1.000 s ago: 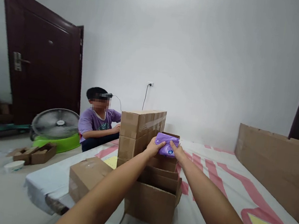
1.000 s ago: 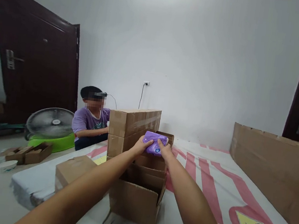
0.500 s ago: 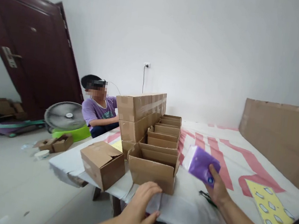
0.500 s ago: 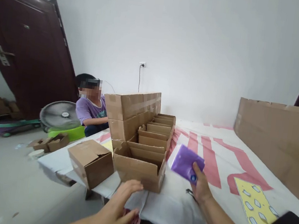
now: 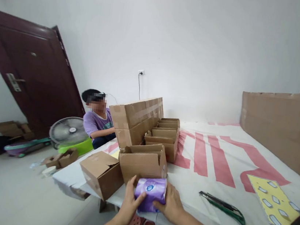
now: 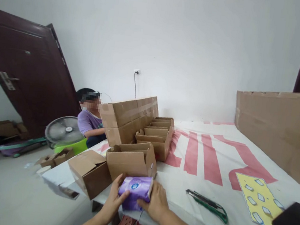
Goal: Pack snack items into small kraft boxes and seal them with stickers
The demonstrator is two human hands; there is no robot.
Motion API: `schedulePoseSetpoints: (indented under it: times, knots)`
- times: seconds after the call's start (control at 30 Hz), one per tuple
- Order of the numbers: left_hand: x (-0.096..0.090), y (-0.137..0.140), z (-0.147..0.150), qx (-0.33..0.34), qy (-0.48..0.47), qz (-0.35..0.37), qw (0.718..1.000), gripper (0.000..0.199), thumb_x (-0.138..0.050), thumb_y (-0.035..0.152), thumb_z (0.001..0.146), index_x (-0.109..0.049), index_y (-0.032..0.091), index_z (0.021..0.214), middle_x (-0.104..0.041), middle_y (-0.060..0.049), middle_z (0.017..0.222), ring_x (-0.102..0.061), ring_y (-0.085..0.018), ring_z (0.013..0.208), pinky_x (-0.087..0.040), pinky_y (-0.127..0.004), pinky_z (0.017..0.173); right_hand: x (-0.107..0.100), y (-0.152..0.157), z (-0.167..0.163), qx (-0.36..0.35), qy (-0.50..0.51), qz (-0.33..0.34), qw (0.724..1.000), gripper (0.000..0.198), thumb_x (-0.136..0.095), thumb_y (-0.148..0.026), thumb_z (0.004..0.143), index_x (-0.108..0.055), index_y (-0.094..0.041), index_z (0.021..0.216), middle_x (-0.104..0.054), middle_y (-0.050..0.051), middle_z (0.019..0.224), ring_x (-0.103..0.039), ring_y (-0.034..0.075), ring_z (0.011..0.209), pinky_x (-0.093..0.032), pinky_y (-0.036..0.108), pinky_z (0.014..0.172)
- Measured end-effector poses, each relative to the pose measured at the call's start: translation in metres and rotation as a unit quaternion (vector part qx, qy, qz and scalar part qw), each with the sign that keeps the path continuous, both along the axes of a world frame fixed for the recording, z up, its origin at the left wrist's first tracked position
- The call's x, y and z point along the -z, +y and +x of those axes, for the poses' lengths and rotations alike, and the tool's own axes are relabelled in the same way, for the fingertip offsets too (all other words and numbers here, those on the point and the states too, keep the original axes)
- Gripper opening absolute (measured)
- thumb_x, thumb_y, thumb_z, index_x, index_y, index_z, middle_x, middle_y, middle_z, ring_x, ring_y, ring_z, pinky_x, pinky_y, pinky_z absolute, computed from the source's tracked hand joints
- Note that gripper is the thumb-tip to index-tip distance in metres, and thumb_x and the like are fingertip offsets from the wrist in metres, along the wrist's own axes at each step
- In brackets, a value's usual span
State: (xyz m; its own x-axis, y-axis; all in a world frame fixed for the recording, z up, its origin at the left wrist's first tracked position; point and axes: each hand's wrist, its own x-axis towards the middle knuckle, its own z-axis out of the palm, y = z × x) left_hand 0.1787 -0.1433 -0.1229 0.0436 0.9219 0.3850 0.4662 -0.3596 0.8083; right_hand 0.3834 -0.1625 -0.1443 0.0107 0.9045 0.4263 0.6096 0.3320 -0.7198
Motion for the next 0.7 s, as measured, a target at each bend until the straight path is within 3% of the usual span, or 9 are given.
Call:
schedulePoseSetpoints:
  times: [0.07,0.13,0.33,0.43,0.5,0.57,0.63,0.7]
  knots:
    - [0.003,0.006,0.007,-0.012,0.038,0.021,0.999,0.092,-0.062,0.059,0.068,-0.026,0.013,0.138,-0.027,-0.019,0.145,-0.024,-0.035,0.139,-0.022,-0.050,0.114,-0.002,-0.004,-0.001,-0.028,-0.001,-0.022,0.999,0.081,-0.078,-0.041,0.058,-0.046,-0.017,0.129,-0.060,0.013,0.118,-0.054,0.032,0.110,-0.039,0.045,0.096]
    - [0.004,0.011,0.013,-0.038,0.072,0.028,0.996,0.090,-0.064,0.057,0.065,-0.032,0.011,0.136,-0.025,-0.020,0.144,-0.019,-0.037,0.140,-0.019,-0.051,0.114,-0.005,-0.009,0.000,-0.030,0.014,-0.039,0.999,0.084,-0.079,-0.035,0.055,-0.045,-0.019,0.130,-0.060,0.012,0.119,-0.054,0.032,0.110,-0.039,0.044,0.095]
    - [0.001,0.018,0.009,-0.093,0.123,0.033,0.987,0.073,-0.067,0.056,0.061,-0.054,0.016,0.120,-0.035,-0.015,0.130,-0.031,-0.040,0.132,-0.025,-0.055,0.111,-0.009,-0.009,0.001,-0.020,0.063,-0.059,0.996,0.079,-0.079,-0.030,0.055,-0.047,-0.019,0.126,-0.059,0.011,0.118,-0.053,0.031,0.109,-0.039,0.042,0.095]
    - [0.001,0.022,-0.008,-0.113,0.140,0.059,0.982,0.077,-0.071,0.062,0.053,-0.059,0.018,0.115,-0.024,-0.016,0.141,-0.025,-0.043,0.135,-0.022,-0.055,0.112,-0.007,-0.008,0.002,-0.037,0.094,-0.057,0.993,0.069,-0.078,-0.032,0.057,-0.051,-0.018,0.118,-0.060,0.011,0.115,-0.054,0.030,0.108,-0.040,0.041,0.095]
    - [0.002,0.028,-0.021,-0.105,0.118,0.081,0.984,0.092,-0.068,0.070,0.052,-0.051,0.017,0.125,-0.010,-0.017,0.150,-0.015,-0.042,0.140,-0.020,-0.054,0.113,-0.007,-0.010,0.004,-0.074,0.108,-0.060,0.990,0.068,-0.078,-0.036,0.058,-0.051,-0.017,0.118,-0.059,0.011,0.116,-0.054,0.030,0.109,-0.040,0.040,0.095]
    - [0.004,0.036,-0.030,-0.078,0.076,0.093,0.990,0.100,-0.052,0.078,0.062,-0.036,0.015,0.138,-0.004,-0.018,0.154,-0.007,-0.038,0.143,-0.017,-0.053,0.114,-0.008,-0.013,0.005,-0.114,0.107,-0.074,0.985,0.073,-0.079,-0.039,0.057,-0.051,-0.016,0.120,-0.058,0.011,0.117,-0.054,0.029,0.107,-0.041,0.040,0.093]
    - [0.005,0.043,-0.033,-0.060,0.050,0.099,0.992,0.095,-0.032,0.078,0.075,-0.025,0.013,0.144,-0.004,-0.019,0.155,-0.001,-0.033,0.144,-0.012,-0.051,0.115,-0.010,-0.016,0.004,-0.128,0.094,-0.086,0.984,0.073,-0.080,-0.036,0.055,-0.052,-0.015,0.119,-0.059,0.011,0.115,-0.055,0.029,0.105,-0.042,0.039,0.091]
    - [0.007,0.046,-0.028,-0.057,0.055,0.100,0.992,0.090,-0.025,0.074,0.081,-0.023,0.010,0.145,0.000,-0.019,0.156,0.006,-0.030,0.144,-0.005,-0.049,0.116,-0.012,-0.018,0.002,-0.107,0.082,-0.088,0.987,0.066,-0.078,-0.031,0.056,-0.053,-0.015,0.115,-0.060,0.011,0.111,-0.056,0.028,0.103,-0.042,0.039,0.091]
